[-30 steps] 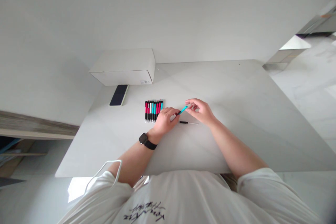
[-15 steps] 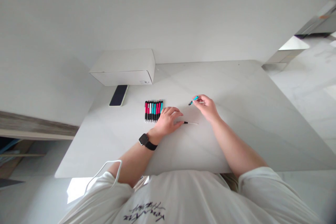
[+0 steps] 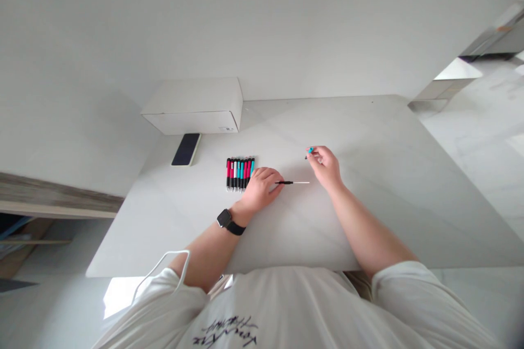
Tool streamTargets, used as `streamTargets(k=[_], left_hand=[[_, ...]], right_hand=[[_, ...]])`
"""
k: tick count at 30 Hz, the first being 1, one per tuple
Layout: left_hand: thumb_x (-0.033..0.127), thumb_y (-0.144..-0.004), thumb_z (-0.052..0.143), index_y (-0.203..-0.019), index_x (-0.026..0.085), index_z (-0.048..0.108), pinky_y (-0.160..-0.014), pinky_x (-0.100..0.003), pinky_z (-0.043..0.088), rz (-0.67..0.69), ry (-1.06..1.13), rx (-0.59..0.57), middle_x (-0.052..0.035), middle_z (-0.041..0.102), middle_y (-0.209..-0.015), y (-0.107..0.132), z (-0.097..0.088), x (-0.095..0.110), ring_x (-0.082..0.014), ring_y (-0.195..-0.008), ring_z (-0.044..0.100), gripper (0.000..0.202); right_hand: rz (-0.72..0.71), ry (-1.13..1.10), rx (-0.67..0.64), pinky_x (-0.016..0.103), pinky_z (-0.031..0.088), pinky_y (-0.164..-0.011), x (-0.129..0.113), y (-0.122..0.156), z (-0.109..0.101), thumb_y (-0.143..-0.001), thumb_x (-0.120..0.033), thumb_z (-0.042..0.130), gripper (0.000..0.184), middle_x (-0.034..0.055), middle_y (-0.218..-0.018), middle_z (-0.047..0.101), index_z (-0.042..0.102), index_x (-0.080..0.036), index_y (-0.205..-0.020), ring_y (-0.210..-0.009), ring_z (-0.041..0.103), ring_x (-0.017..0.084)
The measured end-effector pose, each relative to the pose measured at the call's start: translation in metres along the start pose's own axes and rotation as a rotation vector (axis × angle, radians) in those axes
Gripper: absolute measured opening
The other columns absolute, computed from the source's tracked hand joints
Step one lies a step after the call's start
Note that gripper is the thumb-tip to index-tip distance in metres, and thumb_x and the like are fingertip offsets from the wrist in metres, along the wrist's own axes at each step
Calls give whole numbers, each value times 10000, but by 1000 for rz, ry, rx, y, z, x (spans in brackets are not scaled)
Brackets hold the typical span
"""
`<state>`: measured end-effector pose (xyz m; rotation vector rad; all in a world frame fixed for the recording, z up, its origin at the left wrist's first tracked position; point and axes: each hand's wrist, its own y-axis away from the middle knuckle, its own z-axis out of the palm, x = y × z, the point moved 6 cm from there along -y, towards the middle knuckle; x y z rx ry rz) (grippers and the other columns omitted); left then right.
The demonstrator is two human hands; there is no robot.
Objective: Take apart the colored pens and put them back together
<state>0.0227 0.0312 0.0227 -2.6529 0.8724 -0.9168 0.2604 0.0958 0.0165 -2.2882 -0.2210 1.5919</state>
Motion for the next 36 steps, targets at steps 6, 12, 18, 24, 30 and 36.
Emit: streamTargets(k=[6, 12, 18, 24, 30, 36], left_hand=[[294, -995, 621, -1083, 242, 679, -967, -430, 501, -137, 11, 185, -60, 744, -1042, 0, -18, -14, -247, -1028, 677, 117], [295, -994, 618, -1061, 237, 671, -980, -448, 498, -211, -3, 264, -61, 746, -1049, 2, -22, -24, -257, -1030, 677, 103], [304, -990, 619, -1048, 245, 672, -981, -457, 504, -242, -4, 295, -57, 744, -1027, 3, -23, -29, -267, -1028, 678, 98], [296, -987, 628, -1041, 246, 671, -993, -460, 489, -229, -32, 286, -54, 747, -1029, 3, -22, -27, -269, -1028, 675, 85], [301, -982, 637, -1054, 243, 684, -974, -455, 484, -208, -54, 265, -70, 746, -1034, 2, -20, -25, -277, -1033, 676, 103], [296, -985, 637, -1059, 245, 688, -959, -437, 480, -178, -44, 223, -64, 745, -1040, 1, -18, -22, -266, -1032, 671, 103]], right_hand=[[-186, 169, -84, 415, 578, -939, -23, 7, 8, -969, -386, 651, 238, 61, -1076, 752, 698, -285, -1179, -967, 728, 236], [-258, 225, -151, 399, 576, -910, -29, 10, 13, -971, -353, 652, 132, 63, -1024, 744, 693, -277, -1071, -934, 714, 235], [-272, 262, -158, 390, 586, -873, -31, 9, 12, -970, -321, 640, 137, 72, -1025, 721, 716, -280, -1076, -924, 697, 236], [-286, 254, -167, 398, 589, -856, -34, 11, 12, -971, -294, 635, 156, 69, -1033, 710, 732, -289, -1092, -931, 688, 237], [-314, 313, -209, 428, 576, -925, -36, 12, 15, -953, -242, 651, 179, 61, -1052, 714, 753, -307, -1085, -982, 684, 255], [-358, 364, -290, 411, 562, -916, -38, 19, 27, -921, -190, 681, 213, 60, -1056, 708, 765, -314, -1072, -984, 678, 256]])
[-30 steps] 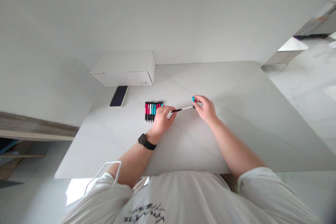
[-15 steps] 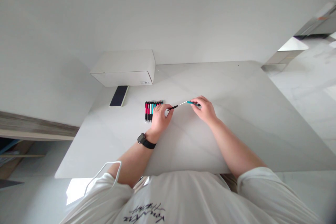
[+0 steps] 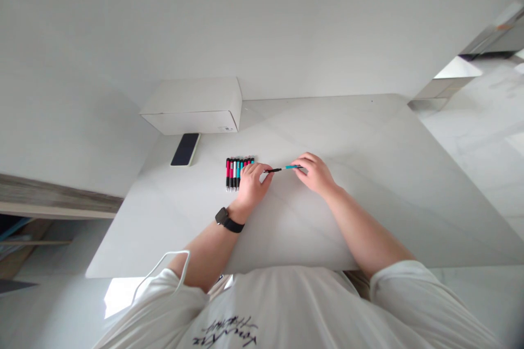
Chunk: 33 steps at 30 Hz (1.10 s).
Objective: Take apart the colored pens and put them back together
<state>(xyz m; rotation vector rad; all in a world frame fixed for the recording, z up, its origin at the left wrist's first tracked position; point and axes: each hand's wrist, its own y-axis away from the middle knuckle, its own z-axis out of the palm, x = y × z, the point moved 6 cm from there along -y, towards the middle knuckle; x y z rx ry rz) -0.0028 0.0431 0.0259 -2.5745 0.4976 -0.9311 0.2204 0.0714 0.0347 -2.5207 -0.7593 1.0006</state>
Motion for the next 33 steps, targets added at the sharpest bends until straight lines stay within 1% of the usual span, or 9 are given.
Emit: streamTargets(k=[9, 16, 23, 33], left_hand=[[313, -1003, 614, -1073, 247, 694, -950, -417, 475, 10, -1, -28, -60, 746, -1037, 0, 0, 3, -253, -1025, 674, 125], [319, -1009, 610, -1069, 240, 694, -949, -415, 473, 12, 13, -32, -62, 749, -1041, 0, 1, 2, -252, -1024, 671, 130], [329, -1017, 605, -1066, 242, 699, -959, -409, 465, 2, 4, -51, -52, 755, -1047, 1, 3, 1, -244, -1031, 669, 138], [343, -1022, 598, -1039, 242, 718, -957, -418, 468, -5, 19, -57, -52, 767, -1027, 2, 6, 1, -248, -1012, 679, 158]], right_hand=[[-21, 3, -39, 405, 554, -910, -6, 1, 6, -932, -182, 666, 212, 59, -1053, 706, 753, -304, -1082, -967, 676, 246], [-19, -2, -43, 396, 550, -906, -8, 2, 7, -928, -172, 665, 220, 60, -1054, 704, 750, -300, -1085, -955, 674, 241], [-67, 13, -42, 380, 537, -892, -10, 3, 8, -922, -146, 670, 215, 61, -1045, 693, 748, -279, -1072, -950, 663, 233], [-92, 39, -42, 389, 519, -895, -12, 5, 12, -918, -121, 675, 232, 57, -1053, 695, 742, -280, -1074, -965, 656, 239]])
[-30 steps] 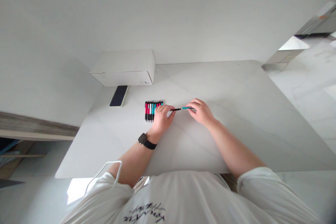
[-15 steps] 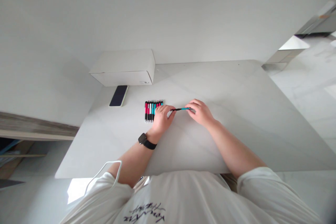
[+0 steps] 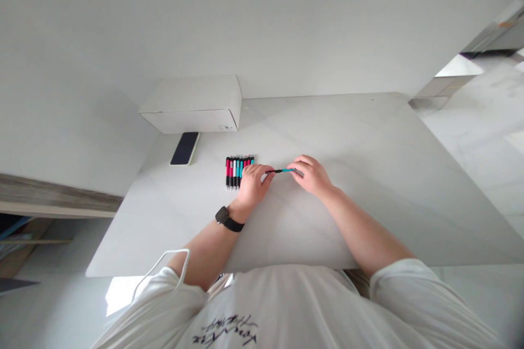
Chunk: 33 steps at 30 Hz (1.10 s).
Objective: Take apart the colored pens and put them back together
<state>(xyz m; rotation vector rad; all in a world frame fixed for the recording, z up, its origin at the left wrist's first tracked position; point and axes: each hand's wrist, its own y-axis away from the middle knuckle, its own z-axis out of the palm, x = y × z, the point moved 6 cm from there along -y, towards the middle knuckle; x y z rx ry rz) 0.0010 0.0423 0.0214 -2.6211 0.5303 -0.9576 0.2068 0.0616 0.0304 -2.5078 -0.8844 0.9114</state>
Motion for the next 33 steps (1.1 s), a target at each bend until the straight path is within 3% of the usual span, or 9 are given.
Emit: streamTargets(k=[12, 24, 28, 30, 33], left_hand=[[365, -1038, 561, -1002, 236, 736, -952, -420, 478, -19, 16, -42, -53, 774, -996, 1, 3, -4, -246, -979, 681, 220], [327, -985, 656, -1059, 248, 697, -974, -432, 496, 0, 50, -27, -53, 757, -1049, 0, 1, -4, -257, -1046, 683, 115], [337, -948, 708, -1166, 250, 664, -989, -427, 502, -4, 66, -13, -60, 745, -1096, -1, -1, -3, -257, -1084, 679, 239], [366, -957, 695, -1219, 247, 646, -994, -425, 500, -8, 63, -8, -69, 739, -1121, -1, -3, -3, -260, -1103, 674, 292], [384, -1016, 598, -1157, 243, 677, -985, -418, 494, -8, 37, -30, -78, 737, -1109, -2, -2, -2, -259, -1095, 669, 214]], right_hand=[[-104, 92, 1, 420, 478, -908, -9, 1, -1, -969, -145, 640, 197, 61, -1035, 710, 753, -274, -1065, -947, 633, 244], [-7, 15, -104, 387, 501, -907, 4, 0, 10, -971, -225, 677, 145, 54, -1030, 745, 751, -259, -1090, -959, 682, 233], [11, -8, -79, 384, 507, -909, 5, -1, 7, -981, -240, 664, 154, 58, -1044, 742, 749, -263, -1106, -964, 681, 233], [7, -8, -68, 386, 508, -915, 6, -1, 4, -987, -246, 655, 164, 62, -1058, 739, 751, -268, -1118, -972, 679, 234], [-19, 3, -66, 388, 506, -920, 5, -1, 3, -992, -256, 655, 164, 65, -1072, 738, 753, -273, -1121, -990, 677, 236]])
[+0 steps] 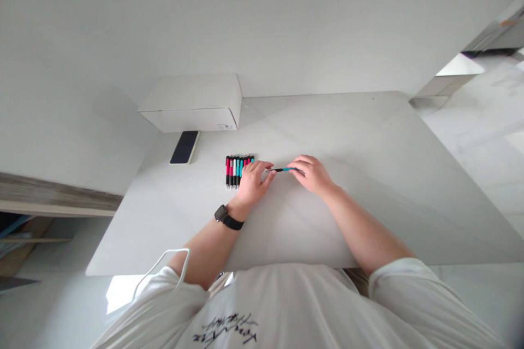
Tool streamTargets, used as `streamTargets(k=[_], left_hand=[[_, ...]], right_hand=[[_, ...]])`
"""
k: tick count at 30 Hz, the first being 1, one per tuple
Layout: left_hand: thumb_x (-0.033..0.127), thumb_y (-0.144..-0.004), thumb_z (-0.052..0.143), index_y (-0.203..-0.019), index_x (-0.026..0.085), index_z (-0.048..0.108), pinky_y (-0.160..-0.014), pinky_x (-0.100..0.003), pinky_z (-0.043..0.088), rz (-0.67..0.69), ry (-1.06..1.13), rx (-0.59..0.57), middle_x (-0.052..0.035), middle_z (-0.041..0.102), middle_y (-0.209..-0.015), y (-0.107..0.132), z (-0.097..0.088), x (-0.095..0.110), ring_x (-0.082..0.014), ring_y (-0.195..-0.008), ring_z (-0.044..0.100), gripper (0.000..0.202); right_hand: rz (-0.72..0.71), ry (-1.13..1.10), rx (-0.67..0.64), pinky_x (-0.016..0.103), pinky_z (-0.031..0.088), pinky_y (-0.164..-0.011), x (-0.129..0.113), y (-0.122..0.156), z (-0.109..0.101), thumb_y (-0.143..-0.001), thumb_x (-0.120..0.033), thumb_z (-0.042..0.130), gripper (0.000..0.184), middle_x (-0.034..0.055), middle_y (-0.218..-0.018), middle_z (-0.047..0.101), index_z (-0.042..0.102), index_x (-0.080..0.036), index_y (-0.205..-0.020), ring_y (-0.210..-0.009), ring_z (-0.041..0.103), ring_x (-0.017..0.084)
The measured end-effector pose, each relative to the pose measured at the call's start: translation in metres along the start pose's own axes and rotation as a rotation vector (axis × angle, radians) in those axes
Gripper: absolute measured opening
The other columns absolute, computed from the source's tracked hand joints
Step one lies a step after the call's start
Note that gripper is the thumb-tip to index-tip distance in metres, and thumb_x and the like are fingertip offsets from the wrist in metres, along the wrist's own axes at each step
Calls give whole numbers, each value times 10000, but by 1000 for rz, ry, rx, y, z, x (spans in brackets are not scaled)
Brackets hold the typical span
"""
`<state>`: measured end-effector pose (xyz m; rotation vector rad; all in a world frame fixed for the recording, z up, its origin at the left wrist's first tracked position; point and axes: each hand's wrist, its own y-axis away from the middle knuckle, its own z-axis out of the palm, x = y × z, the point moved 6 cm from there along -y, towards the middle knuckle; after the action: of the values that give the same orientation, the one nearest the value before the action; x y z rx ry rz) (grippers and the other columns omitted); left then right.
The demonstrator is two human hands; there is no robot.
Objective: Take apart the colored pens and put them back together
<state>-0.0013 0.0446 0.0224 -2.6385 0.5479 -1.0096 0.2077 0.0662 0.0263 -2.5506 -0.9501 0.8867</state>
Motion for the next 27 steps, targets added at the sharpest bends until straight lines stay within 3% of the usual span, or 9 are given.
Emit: streamTargets(k=[4, 11, 16, 22, 27], left_hand=[[352, -1026, 574, -1043, 241, 706, -957, -421, 494, 5, -29, -34, -73, 736, -1037, 0, 4, -1, -258, -1037, 667, 174], [360, -981, 654, -1154, 251, 692, -992, -433, 491, 16, -12, -25, -75, 731, -1113, 0, 3, 1, -267, -1111, 653, 207], [351, -1022, 586, -1040, 236, 719, -969, -423, 495, 20, -17, -26, -80, 732, -1070, -1, 3, 1, -252, -1056, 665, 176], [369, -972, 675, -1099, 242, 708, -1005, -438, 497, 43, 12, -7, -83, 727, -1120, 0, 1, 2, -267, -1119, 657, 182], [372, -1034, 569, -1051, 234, 732, -995, -437, 497, 32, -10, -13, -88, 729, -1128, 0, 4, 0, -251, -1087, 663, 214]], right_hand=[[-20, 21, -12, 396, 501, -912, 0, 0, 2, -988, -248, 663, 159, 61, -1057, 740, 751, -273, -1118, -988, 679, 236], [-29, 17, -3, 393, 499, -905, -1, 0, 2, -990, -237, 654, 171, 63, -1054, 740, 751, -276, -1124, -977, 676, 234], [-47, 14, -20, 396, 493, -923, -2, 0, 4, -985, -233, 664, 168, 63, -1052, 742, 756, -277, -1119, -993, 675, 236], [-50, -5, -29, 385, 495, -908, -3, 0, 5, -985, -245, 673, 154, 63, -1050, 744, 754, -262, -1115, -981, 676, 226], [-57, -9, -24, 386, 494, -914, -5, 0, 5, -985, -265, 681, 145, 60, -1052, 747, 755, -269, -1111, -977, 679, 224]])
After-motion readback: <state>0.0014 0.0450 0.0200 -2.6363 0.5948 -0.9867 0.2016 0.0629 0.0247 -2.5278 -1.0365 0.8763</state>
